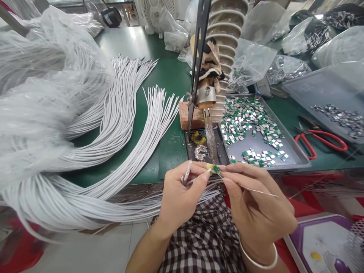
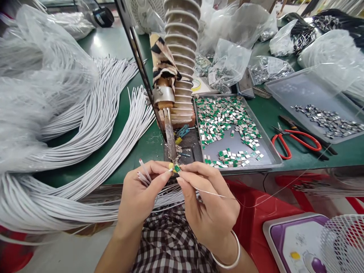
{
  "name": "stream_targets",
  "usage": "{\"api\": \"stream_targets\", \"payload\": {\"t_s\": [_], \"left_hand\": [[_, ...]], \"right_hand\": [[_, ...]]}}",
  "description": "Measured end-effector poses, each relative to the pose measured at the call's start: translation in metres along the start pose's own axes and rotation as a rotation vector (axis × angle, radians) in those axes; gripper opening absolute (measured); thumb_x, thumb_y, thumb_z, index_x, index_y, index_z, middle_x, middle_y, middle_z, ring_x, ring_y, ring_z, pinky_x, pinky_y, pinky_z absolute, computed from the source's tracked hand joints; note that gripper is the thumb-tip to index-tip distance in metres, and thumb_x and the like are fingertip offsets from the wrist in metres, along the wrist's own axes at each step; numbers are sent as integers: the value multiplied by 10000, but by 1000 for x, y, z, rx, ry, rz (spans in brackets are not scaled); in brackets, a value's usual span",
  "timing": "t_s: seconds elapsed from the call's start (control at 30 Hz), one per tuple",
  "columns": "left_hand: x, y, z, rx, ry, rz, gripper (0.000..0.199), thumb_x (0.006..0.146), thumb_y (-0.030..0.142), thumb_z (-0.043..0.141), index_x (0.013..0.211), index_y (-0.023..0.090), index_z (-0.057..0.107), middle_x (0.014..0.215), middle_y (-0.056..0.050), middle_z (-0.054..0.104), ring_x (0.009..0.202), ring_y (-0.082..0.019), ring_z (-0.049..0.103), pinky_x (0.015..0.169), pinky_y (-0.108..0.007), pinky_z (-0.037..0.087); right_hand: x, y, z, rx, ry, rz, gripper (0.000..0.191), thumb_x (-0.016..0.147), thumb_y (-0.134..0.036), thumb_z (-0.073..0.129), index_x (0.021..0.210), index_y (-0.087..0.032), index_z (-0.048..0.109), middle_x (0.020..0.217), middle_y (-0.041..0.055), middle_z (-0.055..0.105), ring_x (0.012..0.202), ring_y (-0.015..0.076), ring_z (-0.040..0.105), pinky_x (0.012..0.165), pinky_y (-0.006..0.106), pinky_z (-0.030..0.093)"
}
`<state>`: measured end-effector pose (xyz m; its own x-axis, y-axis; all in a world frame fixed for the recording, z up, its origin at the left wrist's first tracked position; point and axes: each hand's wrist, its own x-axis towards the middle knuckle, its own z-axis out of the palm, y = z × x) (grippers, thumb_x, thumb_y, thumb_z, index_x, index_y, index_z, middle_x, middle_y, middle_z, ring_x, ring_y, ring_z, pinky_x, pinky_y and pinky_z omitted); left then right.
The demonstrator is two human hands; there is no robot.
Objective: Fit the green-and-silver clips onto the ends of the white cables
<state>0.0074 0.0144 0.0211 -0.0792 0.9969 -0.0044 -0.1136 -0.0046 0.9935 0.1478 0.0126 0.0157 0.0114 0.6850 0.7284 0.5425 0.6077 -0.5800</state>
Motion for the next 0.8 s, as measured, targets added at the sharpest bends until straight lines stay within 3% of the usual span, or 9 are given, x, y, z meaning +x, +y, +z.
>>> {"api": "stream_targets", "payload": {"t_s": [0.1, 0.23, 0.4, 0.6, 0.8], "left_hand": [[1, -4, -1, 1, -7, 24, 162, 860, 108, 624, 719, 173, 669, 874, -13, 752, 778, -107, 672, 702, -183, 508], [3, -7, -6, 126, -94, 70, 88, 869, 173, 655, 792, 188, 695, 980, -26, 660, 822, -112, 630, 621, -176, 457], [8, -5, -8, 216, -198, 44, 184, 881, 105, 593, 716, 176, 631, 799, 1, 654, 755, -109, 591, 675, -200, 441], [7, -4, -8, 225, -150, 96, 136, 888, 158, 620, 756, 187, 635, 872, 6, 550, 711, -86, 517, 593, -193, 389], [6, -10, -11, 222, -117, 57, 154, 902, 164, 590, 750, 186, 606, 888, -8, 556, 747, -105, 527, 583, -204, 369]], "right_hand": [[1, 3, 0, 25, -30, 96, 181, 885, -64, 584, 920, -207, 688, 836, 9, 705, 776, 131, 682, 726, 284, 570], [4, 7, 1, -18, -160, 270, 149, 924, -141, 579, 805, -198, 647, 670, -41, 638, 598, 69, 598, 601, 193, 490], [5, 9, 4, -38, -194, 240, 136, 913, -147, 592, 793, -189, 641, 710, -41, 665, 625, 61, 592, 627, 179, 462], [2, 9, 5, -14, -90, 360, 159, 917, -211, 612, 759, -194, 607, 634, -66, 579, 537, 41, 509, 544, 158, 416], [-3, 20, 3, 56, -141, 368, 208, 987, -217, 499, 842, -186, 644, 665, -40, 597, 555, 65, 539, 563, 193, 429]]}}
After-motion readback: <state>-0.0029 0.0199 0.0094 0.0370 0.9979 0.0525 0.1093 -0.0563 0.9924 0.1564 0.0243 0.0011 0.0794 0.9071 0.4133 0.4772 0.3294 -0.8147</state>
